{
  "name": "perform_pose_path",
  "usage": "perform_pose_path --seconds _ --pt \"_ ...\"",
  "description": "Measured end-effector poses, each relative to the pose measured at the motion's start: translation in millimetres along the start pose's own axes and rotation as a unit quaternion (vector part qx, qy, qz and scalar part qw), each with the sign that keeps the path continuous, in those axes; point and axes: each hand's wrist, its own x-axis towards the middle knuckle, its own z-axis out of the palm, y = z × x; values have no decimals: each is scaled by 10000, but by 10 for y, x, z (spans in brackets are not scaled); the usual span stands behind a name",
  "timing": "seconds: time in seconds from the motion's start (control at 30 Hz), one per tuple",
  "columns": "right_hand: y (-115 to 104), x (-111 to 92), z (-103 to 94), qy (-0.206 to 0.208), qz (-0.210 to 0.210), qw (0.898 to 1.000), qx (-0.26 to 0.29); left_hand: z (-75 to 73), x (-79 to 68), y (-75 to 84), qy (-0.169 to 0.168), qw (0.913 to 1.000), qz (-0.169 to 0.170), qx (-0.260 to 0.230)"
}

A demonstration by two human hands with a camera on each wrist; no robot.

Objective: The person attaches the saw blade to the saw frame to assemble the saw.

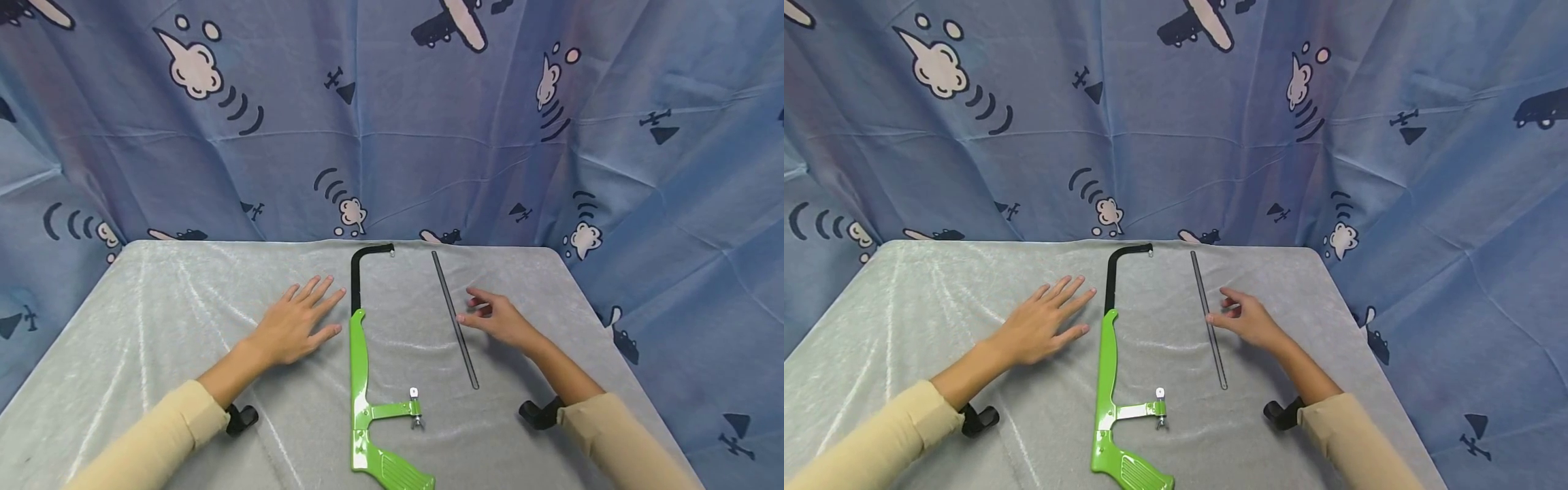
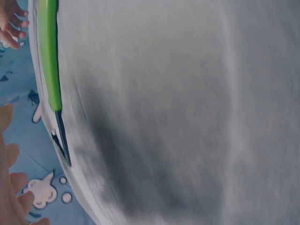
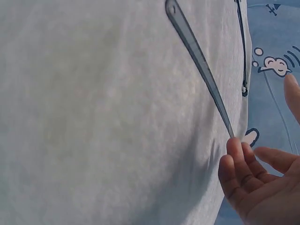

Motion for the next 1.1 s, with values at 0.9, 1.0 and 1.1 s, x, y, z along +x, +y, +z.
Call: perform_pose_path --seconds 0.9,1.0,1.1 --pt "52 41 188 -271 297 9967 712 19 75 577 -882 9572 550 -2702" --pt "71 56 205 -176 182 9984 513 33 91 616 -966 9446 566 -3084" --pt "90 68 215 -97 50 9994 335 49 100 667 -1132 9282 457 -3515"
